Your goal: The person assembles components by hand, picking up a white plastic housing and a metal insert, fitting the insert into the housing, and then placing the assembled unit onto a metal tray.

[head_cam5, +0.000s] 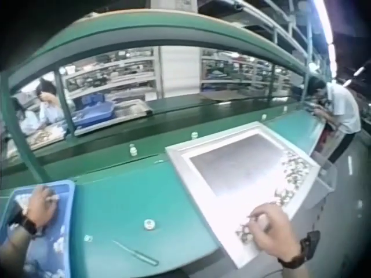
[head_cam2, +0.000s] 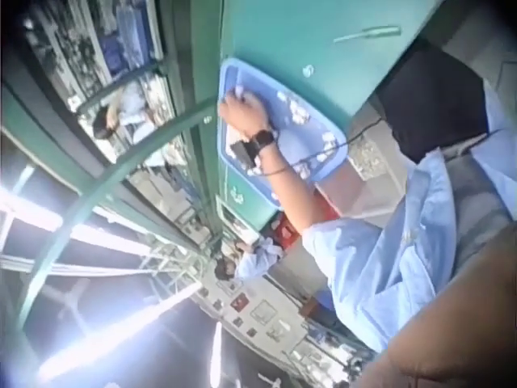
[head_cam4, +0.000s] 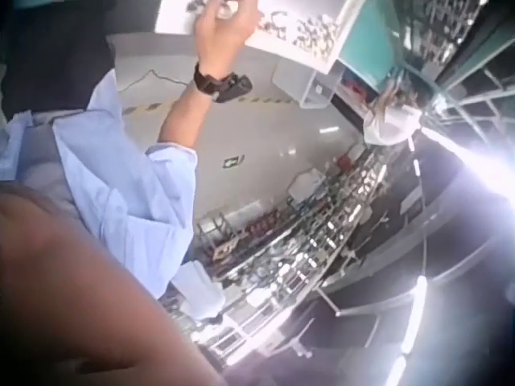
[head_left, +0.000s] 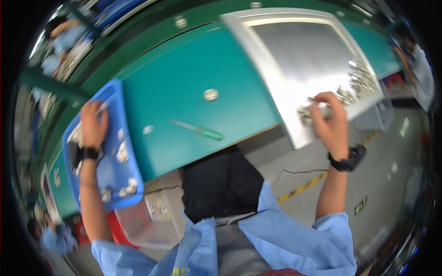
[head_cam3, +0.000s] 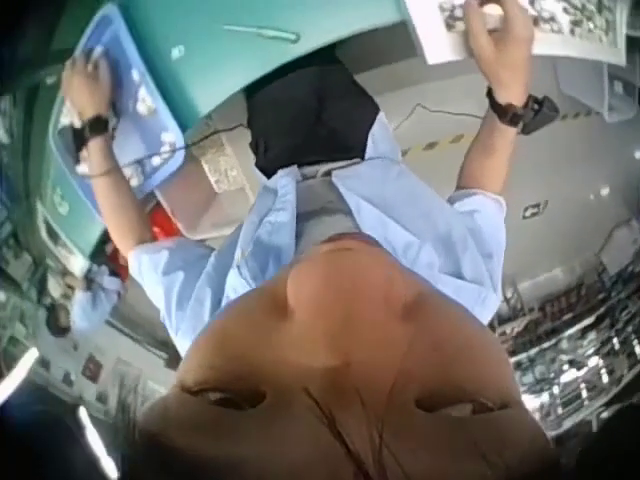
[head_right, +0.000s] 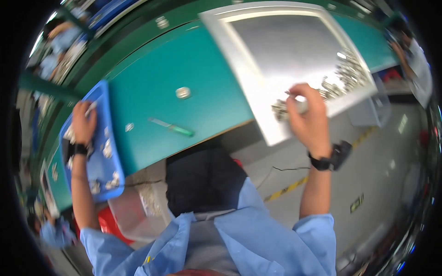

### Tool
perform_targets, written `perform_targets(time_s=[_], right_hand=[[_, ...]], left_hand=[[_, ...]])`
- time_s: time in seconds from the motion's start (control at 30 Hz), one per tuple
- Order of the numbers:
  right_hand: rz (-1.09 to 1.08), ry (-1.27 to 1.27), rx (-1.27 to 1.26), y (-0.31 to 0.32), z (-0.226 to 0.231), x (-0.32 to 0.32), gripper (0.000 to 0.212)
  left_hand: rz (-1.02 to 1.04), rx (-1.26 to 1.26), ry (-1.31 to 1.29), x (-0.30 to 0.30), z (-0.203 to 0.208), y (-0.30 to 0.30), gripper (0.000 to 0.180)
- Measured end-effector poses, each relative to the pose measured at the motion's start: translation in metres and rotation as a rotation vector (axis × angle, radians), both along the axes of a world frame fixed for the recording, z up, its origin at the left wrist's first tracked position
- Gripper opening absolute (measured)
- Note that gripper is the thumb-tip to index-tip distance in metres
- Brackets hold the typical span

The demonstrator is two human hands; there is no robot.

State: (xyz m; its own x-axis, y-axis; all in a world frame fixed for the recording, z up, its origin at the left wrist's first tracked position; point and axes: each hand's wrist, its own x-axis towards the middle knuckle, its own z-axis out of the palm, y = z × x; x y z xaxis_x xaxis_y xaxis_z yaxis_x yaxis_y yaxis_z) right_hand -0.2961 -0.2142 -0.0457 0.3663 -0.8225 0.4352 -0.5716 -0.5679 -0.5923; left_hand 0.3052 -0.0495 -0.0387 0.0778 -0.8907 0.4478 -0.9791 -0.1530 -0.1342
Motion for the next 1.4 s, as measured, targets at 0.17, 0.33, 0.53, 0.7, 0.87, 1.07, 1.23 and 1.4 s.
perform_targets(time_s=[0.17, 0.33, 0.53, 0.7, 0.87, 1.07, 1.23, 1.4], right_hand=[[0.074, -0.02, -0.078, -0.002, 0.019, 0.003, 0.023], [0.147, -0.341, 0.173, 0.016, 0.027, 0.027, 0.024], [0.531, -0.931, 0.518, 0.078, 0.017, 0.075, 0.026], [0.706, -1.011, 0.632, 0.111, -0.001, 0.103, 0.026], [0.697, -0.926, 0.365, 0.119, -0.013, 0.11, 0.025], [0.675, -0.803, 0.104, 0.124, -0.026, 0.111, 0.028], [0.702, -0.669, 0.06, 0.118, -0.014, 0.103, 0.024], [0.847, -0.551, 0.163, 0.1, -0.004, 0.09, 0.022]], left_hand=[[0.053, 0.022, 0.513, -0.052, 0.032, 0.001, 0.022], [-0.255, -0.075, 0.699, -0.135, 0.047, 0.011, 0.021], [-0.347, 0.325, 1.525, -0.267, 0.051, 0.042, 0.022], [-0.411, 0.319, 1.988, -0.344, 0.03, 0.033, 0.018], [-0.393, 0.25, 2.335, -0.354, 0.019, 0.043, 0.022], [-0.337, 0.128, 2.462, -0.363, 0.019, 0.051, 0.023], [-0.415, 0.176, 2.44, -0.353, 0.005, 0.05, 0.024], [-0.488, 0.385, 2.391, -0.337, 0.007, 0.047, 0.025]])
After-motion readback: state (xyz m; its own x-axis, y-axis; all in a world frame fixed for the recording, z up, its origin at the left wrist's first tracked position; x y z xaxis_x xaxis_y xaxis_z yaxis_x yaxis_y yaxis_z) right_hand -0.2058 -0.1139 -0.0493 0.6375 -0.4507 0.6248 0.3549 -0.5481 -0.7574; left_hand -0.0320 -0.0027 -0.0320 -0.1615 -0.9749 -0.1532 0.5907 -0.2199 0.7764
